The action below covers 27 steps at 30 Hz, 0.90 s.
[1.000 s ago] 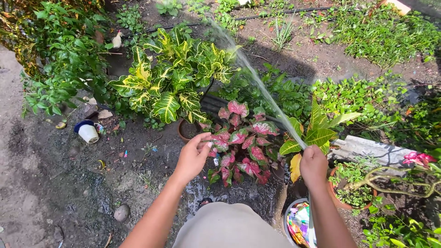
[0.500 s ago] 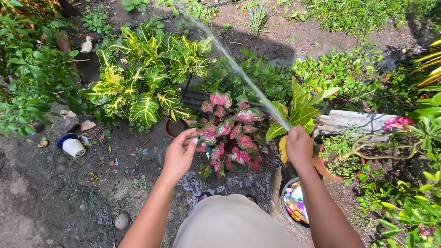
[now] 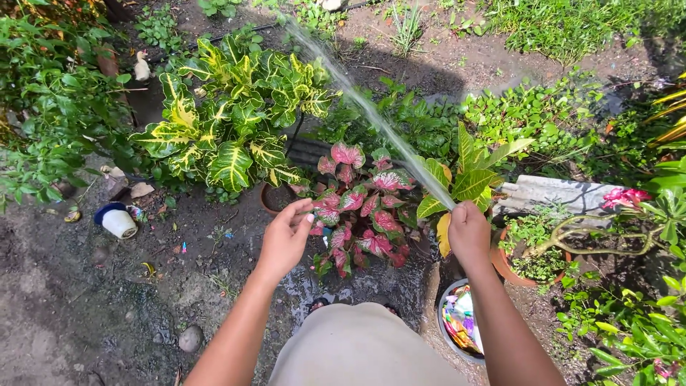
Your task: Watering several potted and garden plants in an outdoor garden using a water hose.
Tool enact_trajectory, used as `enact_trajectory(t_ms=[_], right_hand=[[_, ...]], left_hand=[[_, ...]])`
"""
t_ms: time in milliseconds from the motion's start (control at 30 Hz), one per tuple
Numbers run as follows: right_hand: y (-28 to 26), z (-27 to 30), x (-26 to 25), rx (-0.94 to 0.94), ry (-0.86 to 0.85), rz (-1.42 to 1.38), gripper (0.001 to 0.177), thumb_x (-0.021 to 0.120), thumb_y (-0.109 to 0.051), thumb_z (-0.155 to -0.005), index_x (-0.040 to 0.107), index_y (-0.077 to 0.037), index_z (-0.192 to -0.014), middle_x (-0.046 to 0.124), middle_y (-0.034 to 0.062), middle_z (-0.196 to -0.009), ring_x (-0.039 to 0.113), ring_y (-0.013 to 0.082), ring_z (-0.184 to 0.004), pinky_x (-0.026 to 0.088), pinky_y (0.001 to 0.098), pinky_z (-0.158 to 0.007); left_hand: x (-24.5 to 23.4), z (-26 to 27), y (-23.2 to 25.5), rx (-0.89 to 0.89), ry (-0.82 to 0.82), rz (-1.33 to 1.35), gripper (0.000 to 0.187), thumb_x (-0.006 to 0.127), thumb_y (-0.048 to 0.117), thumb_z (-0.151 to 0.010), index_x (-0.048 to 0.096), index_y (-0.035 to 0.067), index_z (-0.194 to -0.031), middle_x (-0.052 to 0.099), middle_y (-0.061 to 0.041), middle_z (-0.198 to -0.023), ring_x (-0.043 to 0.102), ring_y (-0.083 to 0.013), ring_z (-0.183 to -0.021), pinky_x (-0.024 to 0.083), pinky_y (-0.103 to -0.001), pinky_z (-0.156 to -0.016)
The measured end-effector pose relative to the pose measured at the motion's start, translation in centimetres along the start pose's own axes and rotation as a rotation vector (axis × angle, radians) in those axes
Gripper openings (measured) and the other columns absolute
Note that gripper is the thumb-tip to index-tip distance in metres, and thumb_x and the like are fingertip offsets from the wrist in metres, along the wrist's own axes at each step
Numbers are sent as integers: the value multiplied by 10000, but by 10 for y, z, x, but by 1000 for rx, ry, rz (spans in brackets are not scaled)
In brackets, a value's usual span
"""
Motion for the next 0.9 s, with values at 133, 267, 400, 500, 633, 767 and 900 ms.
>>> enact_trajectory(t_ms=[133,267,400,500,633,767,900], right_hand=[[0,-1,0,-16,-7,-2,270,469,-226,-1008,624,-17,-936,622,210,-748,618,363,-666,483,469,-661],[-3,-3,-1,7,1,-24,265,462,-220,-1014,624,-17,-960,616,215,-745,615,358,-662,476,472,-656],[-2,-7,0,10,16,-27,282,471,-251,-1045,624,-18,-1006,624,205,-775,614,335,-680,469,459,-658],[-14,-11,-1,10,-17,-24,308,489,-290,-1068,602,-8,-1020,624,194,-776,608,311,-684,462,449,-648],[-35,-18,1,52,-77,-36,296,499,-287,-1064,595,-10,-1023,633,161,-756,610,267,-677,463,433,-640],[-38,-29,11,53,-173,-181,252,513,-264,-1049,586,-27,-1094,635,89,-755,593,183,-655,473,376,-605],[-57,-39,12,-39,-263,-244,272,533,-273,-1048,566,-40,-1183,646,47,-747,586,122,-622,477,319,-573]], left_hand=[[-1,1,1,-11,6,17,391,614,120,-978,592,57,-1363,716,-92,-1284,711,-161,-1127,575,-309,-923],[-3,1,2,-3,7,7,390,615,119,-977,595,55,-1362,719,-96,-1283,710,-170,-1130,572,-310,-923],[-6,0,3,-12,4,8,384,617,128,-982,594,53,-1358,712,-94,-1291,704,-169,-1142,574,-309,-930],[-7,-1,2,-18,14,8,392,617,128,-974,595,58,-1359,719,-91,-1280,713,-173,-1131,574,-312,-923],[-5,-4,4,0,-18,-1,390,611,131,-986,587,57,-1369,717,-87,-1283,708,-164,-1141,567,-311,-931],[10,-9,5,-7,-13,17,378,608,138,-991,597,63,-1362,714,-73,-1269,702,-158,-1092,570,-303,-879],[34,-19,5,39,-19,41,373,614,130,-989,611,59,-1355,721,-66,-1254,691,-137,-1109,562,-286,-867]])
Point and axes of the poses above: each hand's wrist, its own z-axis away from the middle knuckle, its own x-axis out of the palm, y = z × x, the point moved 9 cm from there along -z, towards the middle knuckle
